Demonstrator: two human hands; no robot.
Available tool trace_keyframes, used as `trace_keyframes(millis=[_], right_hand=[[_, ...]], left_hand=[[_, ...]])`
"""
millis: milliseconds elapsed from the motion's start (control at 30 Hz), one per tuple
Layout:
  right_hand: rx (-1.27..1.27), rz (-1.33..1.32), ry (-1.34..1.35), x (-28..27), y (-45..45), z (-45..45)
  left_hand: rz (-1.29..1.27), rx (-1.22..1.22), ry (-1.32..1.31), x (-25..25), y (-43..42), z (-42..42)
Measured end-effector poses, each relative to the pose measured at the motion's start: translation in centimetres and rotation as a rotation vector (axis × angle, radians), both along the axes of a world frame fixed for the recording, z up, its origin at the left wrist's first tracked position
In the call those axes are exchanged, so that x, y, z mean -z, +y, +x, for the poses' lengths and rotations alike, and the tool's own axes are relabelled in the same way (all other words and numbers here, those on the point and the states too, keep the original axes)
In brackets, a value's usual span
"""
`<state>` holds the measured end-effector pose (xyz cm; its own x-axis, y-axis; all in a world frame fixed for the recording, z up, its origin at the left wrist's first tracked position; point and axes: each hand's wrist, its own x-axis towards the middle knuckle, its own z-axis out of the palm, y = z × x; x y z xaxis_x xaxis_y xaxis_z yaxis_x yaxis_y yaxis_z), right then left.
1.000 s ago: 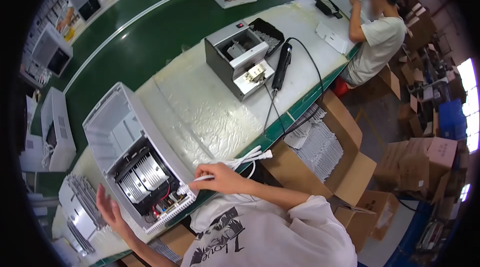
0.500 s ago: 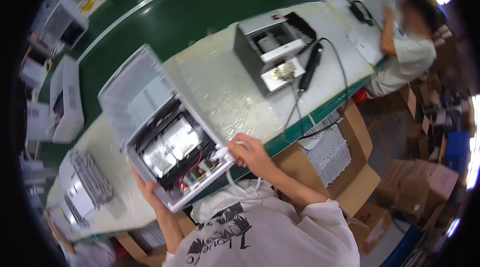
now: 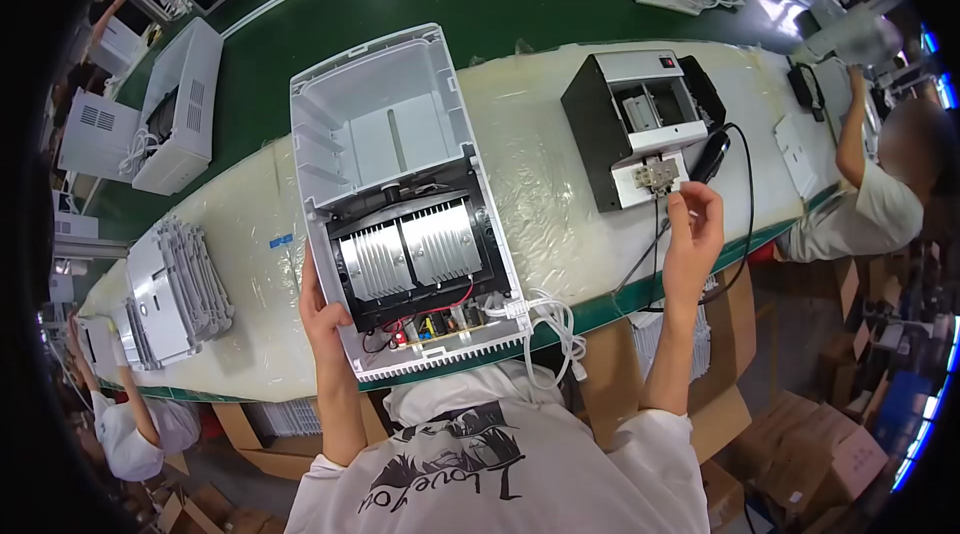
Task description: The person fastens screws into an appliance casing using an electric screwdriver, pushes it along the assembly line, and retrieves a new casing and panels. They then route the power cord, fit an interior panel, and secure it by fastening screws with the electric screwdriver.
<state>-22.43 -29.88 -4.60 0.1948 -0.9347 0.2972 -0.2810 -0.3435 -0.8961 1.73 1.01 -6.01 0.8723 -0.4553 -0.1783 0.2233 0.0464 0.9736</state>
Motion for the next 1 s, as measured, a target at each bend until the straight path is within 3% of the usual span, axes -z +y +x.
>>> trace_keyframes(millis=[33, 133, 167, 200, 267, 333, 367, 433, 500, 633, 667, 700, 733, 767, 833, 867, 1000], right_hand=[[-0.001, -0.036, 0.024, -0.1, -0.1, 0.0], [0.313, -0.303, 0.133, -0.2, -3.6, -0.3], [0.383, -0.273, 0.167, 0.6, -6.1, -1.3], [0.454, -0.339, 0.344, 2.6, -9.4, -2.9], [0.468, 0.032, 0.738, 4.9, -13.6, -3.8], [0.326, 0.231, 0.983, 11.0, -18.7, -5.4], [0.432, 0.277, 1.034, 8.6, -16.4, -2.8], [0.446, 0.182, 0.977, 10.8, -18.5, -4.0], [0.405, 0.138, 0.600, 11.6, -19.5, -7.0], [0.389, -0.052, -0.186, 4.8, -17.0, -8.5], [0.368, 0.005, -0.514, 1.0, -15.3, -8.0], [0.066, 0.056, -0.776, -1.5, -14.5, -9.8], [-0.077, -0.019, -0.852, -4.3, -12.9, -10.5], [-0.037, -0.077, -1.022, -8.3, -9.7, -8.3], [-0.232, -0.190, -0.952, -12.2, -7.1, -8.6], [-0.632, -0.149, -0.985, -13.3, -6.9, -9.3], [-0.442, -0.404, -0.893, -14.4, -4.7, -6.3]], left_hand=[[0.019, -0.014, 0.017, -0.7, -0.1, -0.3], [0.042, 0.003, 0.034, -1.7, -0.1, -0.7], [0.048, 0.012, 0.023, -1.6, 0.0, -0.7], [0.067, -0.035, -0.030, -1.2, 0.0, -0.9], [0.095, -0.021, -0.031, -1.4, 0.2, -0.9], [0.092, -0.047, -0.099, -0.5, 0.2, -0.9], [0.079, -0.047, -0.101, 0.0, 0.3, -0.9], [0.060, -0.051, -0.102, 1.0, 0.8, -0.7], [0.045, -0.048, -0.107, 1.4, 0.8, -0.6], [0.073, -0.024, -0.026, -0.2, 0.5, -1.0], [0.081, -0.033, -0.036, -0.2, 0.4, -1.0], [0.086, -0.038, -0.046, -0.1, 0.4, -1.0], [0.074, -0.070, -0.026, 0.3, 0.4, -1.2], [0.086, -0.083, -0.041, 0.3, 0.3, -1.3], [0.104, -0.115, -0.071, 0.0, -0.2, -1.6], [0.069, -0.129, -0.077, 0.2, -0.3, -1.9], [0.151, -0.099, -0.041, 0.1, -0.1, -2.6]])
